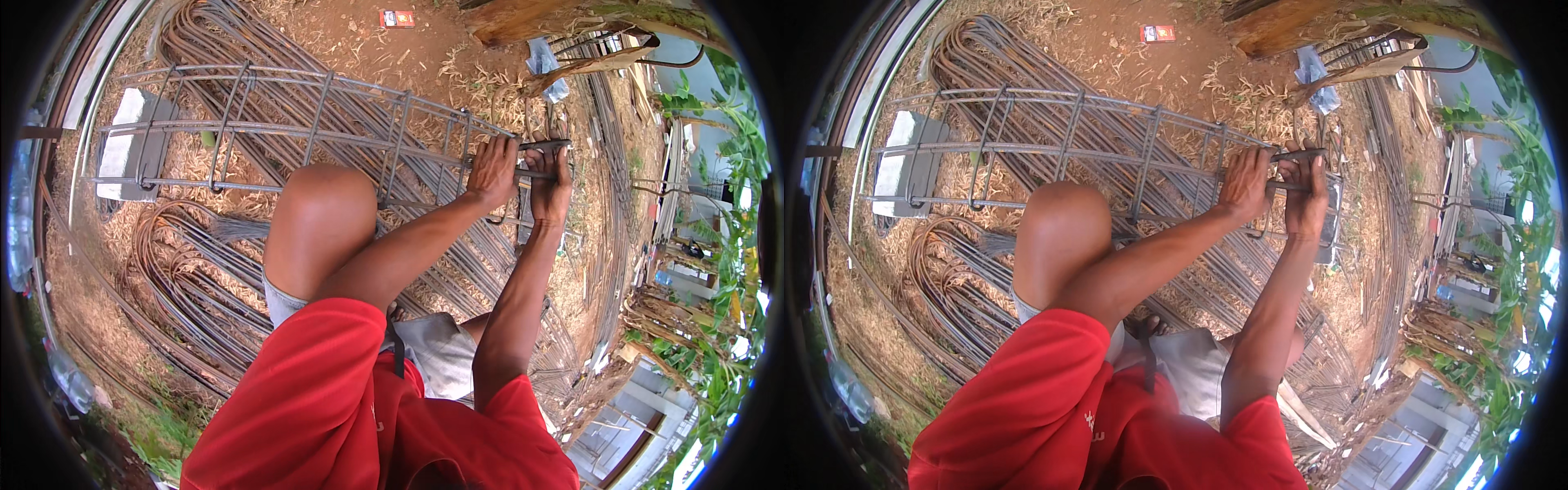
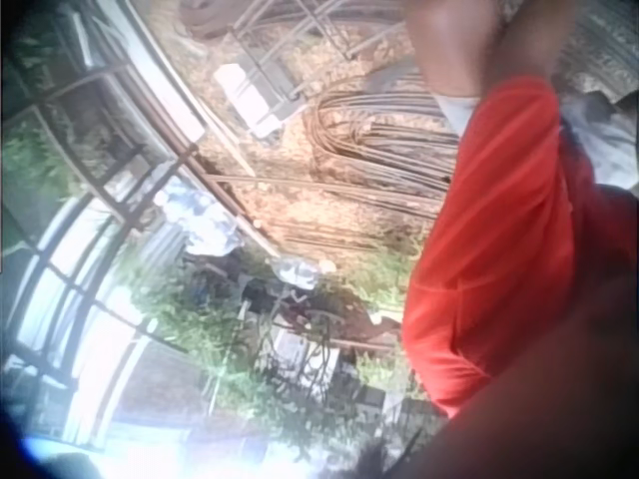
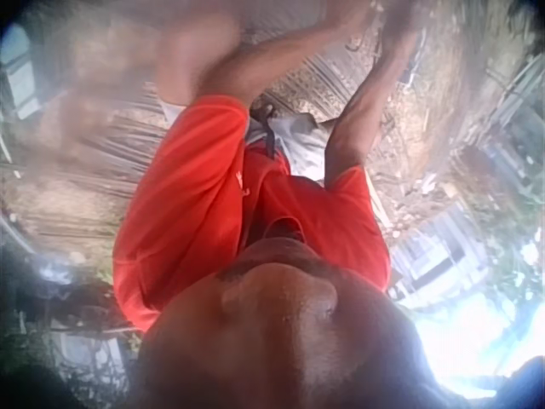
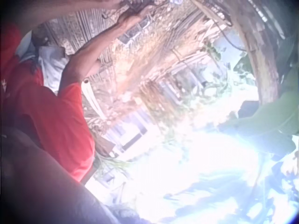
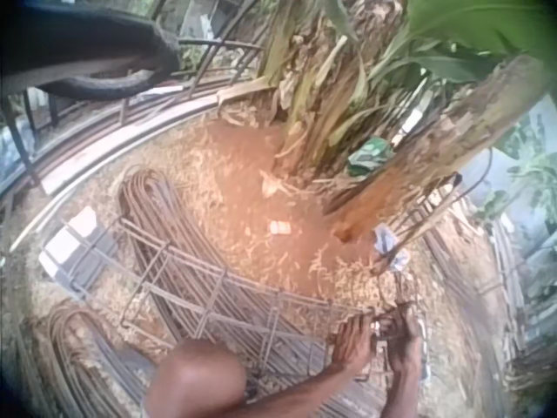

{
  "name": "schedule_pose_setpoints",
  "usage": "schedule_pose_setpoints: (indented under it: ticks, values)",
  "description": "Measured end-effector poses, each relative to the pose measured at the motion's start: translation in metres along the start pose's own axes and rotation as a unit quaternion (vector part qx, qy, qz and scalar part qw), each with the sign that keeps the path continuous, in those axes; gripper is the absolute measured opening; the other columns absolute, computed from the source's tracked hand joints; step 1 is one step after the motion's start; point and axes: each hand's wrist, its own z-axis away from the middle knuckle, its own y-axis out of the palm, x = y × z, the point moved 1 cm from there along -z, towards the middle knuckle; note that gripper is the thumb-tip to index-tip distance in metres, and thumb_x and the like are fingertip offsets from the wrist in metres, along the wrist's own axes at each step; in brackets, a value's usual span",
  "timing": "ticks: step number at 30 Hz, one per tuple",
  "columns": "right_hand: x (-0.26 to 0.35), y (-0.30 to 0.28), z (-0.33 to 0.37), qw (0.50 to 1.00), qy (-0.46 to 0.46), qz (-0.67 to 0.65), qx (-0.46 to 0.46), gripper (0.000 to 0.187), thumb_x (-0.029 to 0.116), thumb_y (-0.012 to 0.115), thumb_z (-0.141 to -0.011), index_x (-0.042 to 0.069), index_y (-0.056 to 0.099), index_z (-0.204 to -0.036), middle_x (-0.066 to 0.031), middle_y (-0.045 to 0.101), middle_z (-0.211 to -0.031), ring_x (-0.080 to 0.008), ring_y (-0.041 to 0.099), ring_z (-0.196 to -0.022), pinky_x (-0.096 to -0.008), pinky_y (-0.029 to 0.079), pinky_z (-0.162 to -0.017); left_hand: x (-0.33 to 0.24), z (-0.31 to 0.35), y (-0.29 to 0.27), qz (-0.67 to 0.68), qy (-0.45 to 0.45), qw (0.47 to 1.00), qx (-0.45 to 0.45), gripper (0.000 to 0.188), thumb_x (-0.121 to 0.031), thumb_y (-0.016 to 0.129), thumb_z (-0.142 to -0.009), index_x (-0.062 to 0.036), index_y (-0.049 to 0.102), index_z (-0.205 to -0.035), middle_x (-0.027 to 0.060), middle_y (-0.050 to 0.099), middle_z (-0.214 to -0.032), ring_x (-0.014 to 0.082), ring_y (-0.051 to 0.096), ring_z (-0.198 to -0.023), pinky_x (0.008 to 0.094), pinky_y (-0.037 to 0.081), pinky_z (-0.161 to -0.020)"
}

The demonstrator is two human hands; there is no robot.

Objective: The person sits on the ground and assembles a rebar cage by tying intersecting steel bars with wire using pliers. They repeatedly wrap and twist wire at each intersection to secure the grid structure.

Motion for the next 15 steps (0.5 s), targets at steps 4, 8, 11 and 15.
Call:
schedule_pose_setpoints:
  ticks: [4,8,11,15]
  values:
    - [-0.001,0.006,0.005,0.999,0.021,-0.026,-0.041,0.055,0.044,0.059,-0.112,0.002,0.055,-0.146,-0.0154,0.067,-0.125,-0.0218,0.067,-0.099,-0.0375,0.055,-0.097,-0.001,0.000,-0.004,0.017,-0.008,1.000,0.020,0.062,-0.005,0.078,-0.080,-0.0008,0.048,-0.135,0.0232,0.052,-0.132,0.0407,0.052,-0.128,0.0540,0.041,-0.107]
    - [-0.001,0.024,-0.009,0.987,-0.020,0.093,-0.129,0.041,0.046,0.065,-0.109,0.005,0.064,-0.115,-0.0088,0.069,-0.103,-0.0209,0.065,-0.094,-0.0384,0.052,-0.094,0.000,-0.009,-0.010,0.051,-0.042,0.998,0.013,0.061,-0.002,0.081,-0.070,-0.0022,0.051,-0.123,0.0211,0.062,-0.115,0.0423,0.061,-0.115,0.0512,0.048,-0.101]
    - [-0.010,0.050,-0.036,0.989,-0.045,0.080,-0.114,0.032,0.036,0.073,-0.105,0.008,0.065,-0.092,-0.0060,0.065,-0.080,-0.0174,0.062,-0.076,-0.0350,0.051,-0.075,0.005,-0.023,-0.014,0.112,-0.086,0.990,-0.022,0.050,-0.004,0.080,-0.075,-0.0018,0.054,-0.117,0.0236,0.070,-0.104,0.0473,0.068,-0.102,0.0555,0.054,-0.090]
    - [-0.026,0.076,-0.089,0.985,-0.042,0.111,-0.123,0.020,0.016,0.069,-0.102,0.006,0.064,-0.086,-0.0047,0.059,-0.069,-0.0164,0.058,-0.062,-0.0333,0.047,-0.057,0.018,-0.043,-0.016,0.171,-0.140,0.974,-0.042,0.032,-0.017,0.072,-0.092,-0.0036,0.056,-0.116,0.0287,0.073,-0.104,0.0507,0.072,-0.098,0.0608,0.055,-0.084]
